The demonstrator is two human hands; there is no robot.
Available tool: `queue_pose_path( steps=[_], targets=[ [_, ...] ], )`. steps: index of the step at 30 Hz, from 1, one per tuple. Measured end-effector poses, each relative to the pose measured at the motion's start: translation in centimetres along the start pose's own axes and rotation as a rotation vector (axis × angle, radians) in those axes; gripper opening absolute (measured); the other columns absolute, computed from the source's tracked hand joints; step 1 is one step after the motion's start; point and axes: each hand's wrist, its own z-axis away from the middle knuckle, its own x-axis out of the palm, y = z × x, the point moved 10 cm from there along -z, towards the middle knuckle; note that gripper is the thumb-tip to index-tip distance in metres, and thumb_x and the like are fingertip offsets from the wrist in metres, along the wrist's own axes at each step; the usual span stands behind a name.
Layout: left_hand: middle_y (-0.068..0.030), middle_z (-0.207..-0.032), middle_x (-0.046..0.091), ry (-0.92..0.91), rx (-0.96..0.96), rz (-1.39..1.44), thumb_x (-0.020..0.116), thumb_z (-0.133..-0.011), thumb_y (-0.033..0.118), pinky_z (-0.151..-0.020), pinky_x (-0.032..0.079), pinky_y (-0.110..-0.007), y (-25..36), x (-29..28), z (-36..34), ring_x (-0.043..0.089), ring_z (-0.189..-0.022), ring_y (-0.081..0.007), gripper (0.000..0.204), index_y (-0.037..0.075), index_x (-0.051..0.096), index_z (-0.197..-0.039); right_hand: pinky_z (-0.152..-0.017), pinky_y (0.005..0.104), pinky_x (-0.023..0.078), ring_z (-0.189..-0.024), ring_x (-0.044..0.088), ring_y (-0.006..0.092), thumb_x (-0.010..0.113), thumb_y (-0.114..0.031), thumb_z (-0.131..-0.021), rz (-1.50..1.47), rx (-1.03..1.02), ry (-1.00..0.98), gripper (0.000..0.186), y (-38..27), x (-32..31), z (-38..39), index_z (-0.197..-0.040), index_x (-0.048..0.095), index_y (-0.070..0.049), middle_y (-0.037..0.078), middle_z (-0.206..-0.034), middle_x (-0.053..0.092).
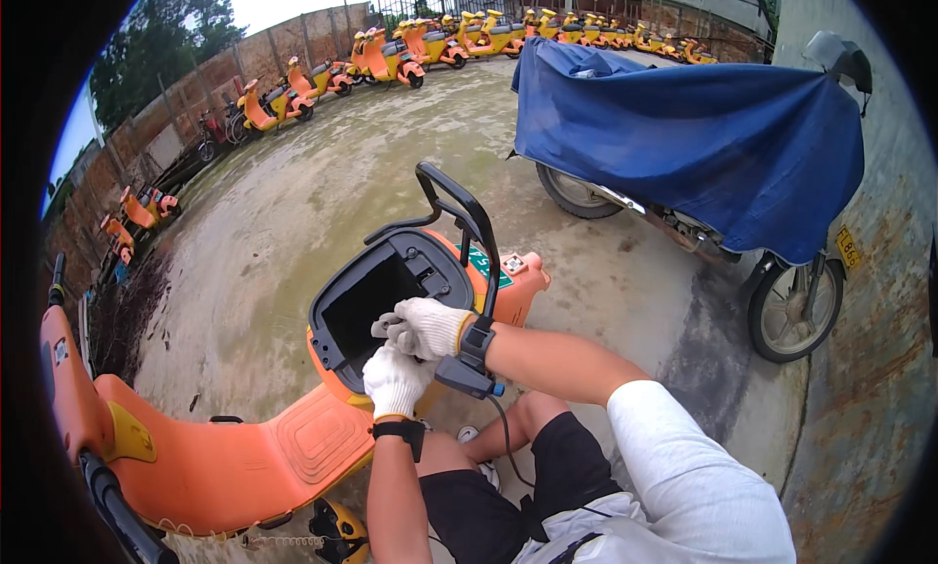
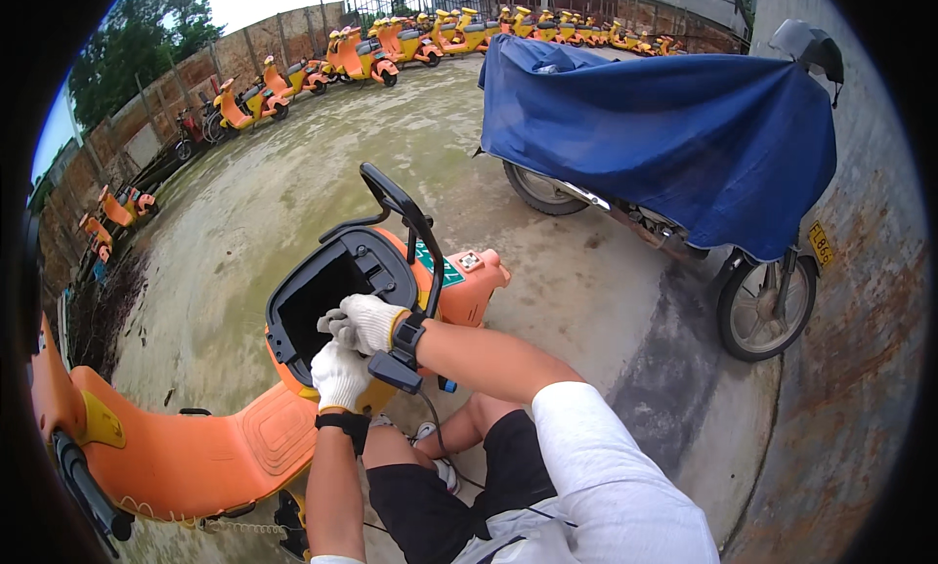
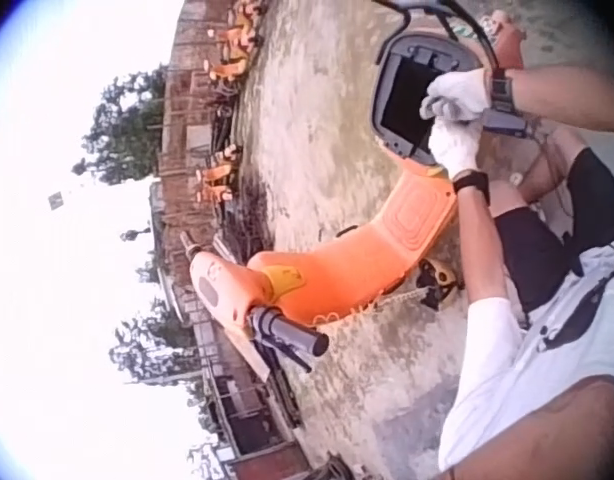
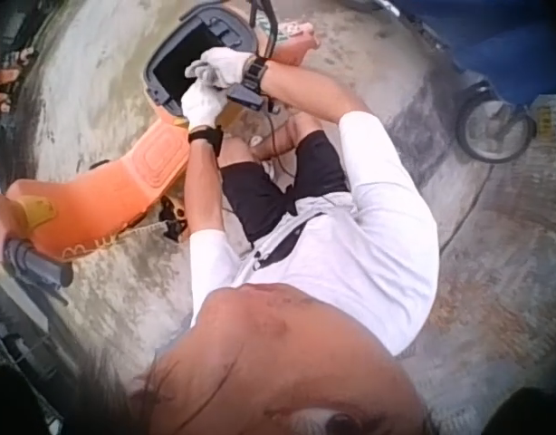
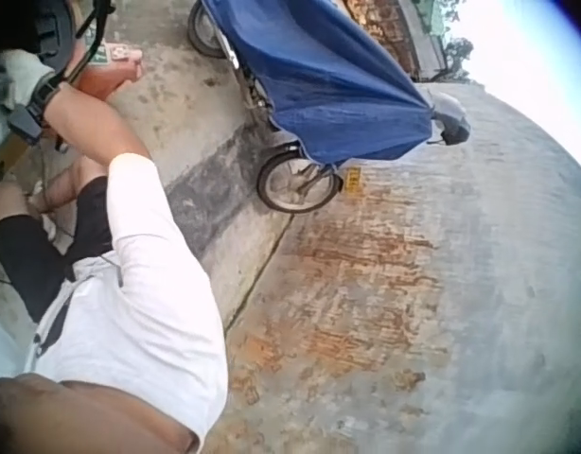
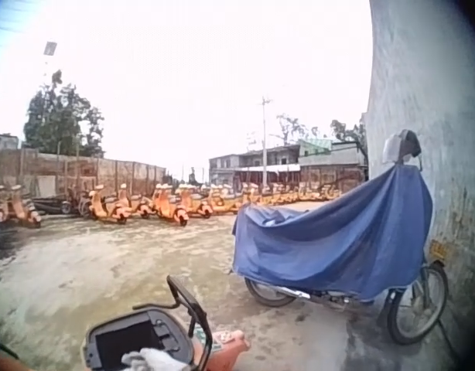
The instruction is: Repairing or inspecting the internal compartment of an electric scooter.
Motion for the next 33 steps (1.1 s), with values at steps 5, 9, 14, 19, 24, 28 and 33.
queue_pose_path(
  steps=[5,9,14,19,24,28,33],
  targets=[
    [-0.0144,-0.099,0.074,0.058,-0.05,0.385,0.071,-0.087,0.039,-0.078,0.058,-0.04,-6.3,5.0,-0.6,0.072,-0.092,-0.033,0.033,0.009,0.073,-0.099,-0.052,0.0223,0.049,-0.063,0.057,0.0094,0.048,-0.028,-0.108,0.128,-0.163,-0.156,0.03,1.0,2.5,2.5,-0.118,0.057,-0.001,0.013,-0.105,0.07],
    [-0.0116,-0.11,0.072,0.012,0.029,0.377,0.069,-0.089,0.041,-0.085,0.057,-0.04,-4.3,4.6,-1.0,0.071,-0.101,-0.0309,0.036,0.014,0.071,-0.113,-0.057,0.0239,0.048,-0.066,0.06,0.0097,0.053,-0.029,-0.104,0.971,-0.27,-0.313,0.033,0.7,3.0,11.4,-0.116,0.066,-0.001,0.003,-0.09,0.068],
    [-0.0169,-0.109,0.073,-0.057,0.023,0.039,0.076,-0.074,0.063,-0.091,0.056,-0.042,2.2,-2.3,0.7,0.071,-0.103,-0.0333,0.073,0.006,0.071,-0.119,-0.07,0.0285,0.051,-0.078,0.063,0.0137,0.051,-0.034,-0.103,1.392,-0.36,0.06,0.036,-5.6,-5.2,14.1,-0.113,0.069,-0.005,0.005,-0.088,0.068],
    [-0.0174,-0.111,0.073,-0.059,0.017,0.024,0.073,-0.074,0.066,-0.093,0.055,-0.042,2.1,-2.6,1.0,0.07,-0.107,-0.0323,0.076,0.006,0.071,-0.12,-0.092,0.0381,0.05,-0.096,0.067,0.0285,0.044,-0.036,-0.103,1.738,-0.489,0.415,0.044,-12.2,-7.7,15.2,-0.096,0.076,-0.006,0.01,-0.101,0.072],
    [-0.0163,-0.112,0.073,-0.056,0.019,0.046,0.072,-0.074,0.067,-0.094,0.054,-0.041,1.8,-2.4,1.1,0.069,-0.107,-0.032,0.076,0.006,0.07,-0.12,-0.067,0.0354,0.051,-0.067,0.065,0.0222,0.049,-0.05,-0.098,1.539,-0.365,0.444,0.05,-13.1,-8.7,13.6,-0.085,0.078,-0.012,0.009,-0.084,0.069],
    [-0.016,-0.112,0.073,-0.059,0.017,0.04,0.073,-0.074,0.066,-0.095,0.054,-0.041,2.0,-2.2,1.1,0.069,-0.108,-0.0316,0.076,0.006,0.07,-0.121,-0.056,0.0343,0.048,-0.053,0.058,0.0205,0.05,-0.054,-0.097,1.644,-0.306,0.521,0.054,-14.2,-9.3,13.1,-0.081,0.078,-0.011,0.008,-0.075,0.066],
    [-0.0158,-0.113,0.072,-0.06,0.011,0.032,0.074,-0.074,0.066,-0.094,0.054,-0.041,1.8,-2.3,1.0,0.069,-0.108,-0.0316,0.075,0.007,0.07,-0.12,-0.05,0.0329,0.045,-0.049,0.053,0.0203,0.051,-0.053,-0.098,1.73,-0.128,0.523,0.054,-12.6,-8.0,13.9,-0.077,0.076,-0.01,0.006,-0.064,0.058]
  ],
)
